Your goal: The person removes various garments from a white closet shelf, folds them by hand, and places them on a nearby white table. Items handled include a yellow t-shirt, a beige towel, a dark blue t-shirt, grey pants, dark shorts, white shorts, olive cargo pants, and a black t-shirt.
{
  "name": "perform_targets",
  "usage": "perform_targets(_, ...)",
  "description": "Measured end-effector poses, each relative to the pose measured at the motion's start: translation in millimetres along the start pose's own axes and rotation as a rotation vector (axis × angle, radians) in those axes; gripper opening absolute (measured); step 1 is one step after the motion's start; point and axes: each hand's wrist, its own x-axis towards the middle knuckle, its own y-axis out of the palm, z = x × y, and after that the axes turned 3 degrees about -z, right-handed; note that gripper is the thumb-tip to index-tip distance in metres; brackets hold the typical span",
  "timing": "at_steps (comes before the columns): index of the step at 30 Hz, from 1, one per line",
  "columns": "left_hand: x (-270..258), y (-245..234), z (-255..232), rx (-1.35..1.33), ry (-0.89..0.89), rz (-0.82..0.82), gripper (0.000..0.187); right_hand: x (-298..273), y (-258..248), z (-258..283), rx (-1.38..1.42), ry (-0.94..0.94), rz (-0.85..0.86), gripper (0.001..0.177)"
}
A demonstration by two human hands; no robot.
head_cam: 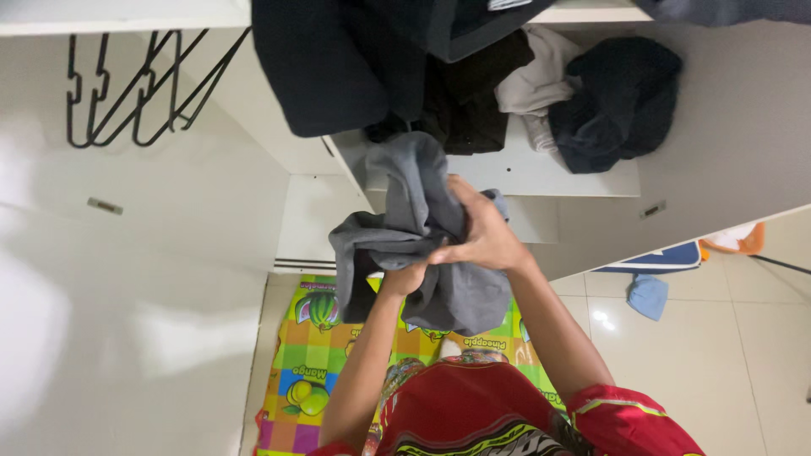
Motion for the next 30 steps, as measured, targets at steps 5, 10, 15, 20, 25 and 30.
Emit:
perform_targets(5,-14,-44,-82,-0.1,-0.159,-0.388,0.037,-30,13,-63,0.671,0.222,0.135,0.139)
perform_targets(10,-14,-103,-195,-1.12,-0.234,-0.703,0.047,-59,97,-89,-0.227,0.348,0.82,0.166)
perform_targets(15,-43,-149,-267,-1.102,0.023,-0.723,0.053,-92,231,-81,-0.008,0.441,0.773,0.085)
perform_targets(20,-116,-223,-297,-0.806,0.046,-1.106,0.061,-94,276,-80,0.209,0.461,0.672,0.045)
perform_targets(25,-216,-291,-286,-0.634,-0.008,-1.247,0.069,-49,251,-8,0.485,0.477,0.331,0.041)
perform_targets(30,-318,-294,-220,-0.742,-0.285,-0.946,0.086,-14,239,128,0.711,0.614,0.29,0.04)
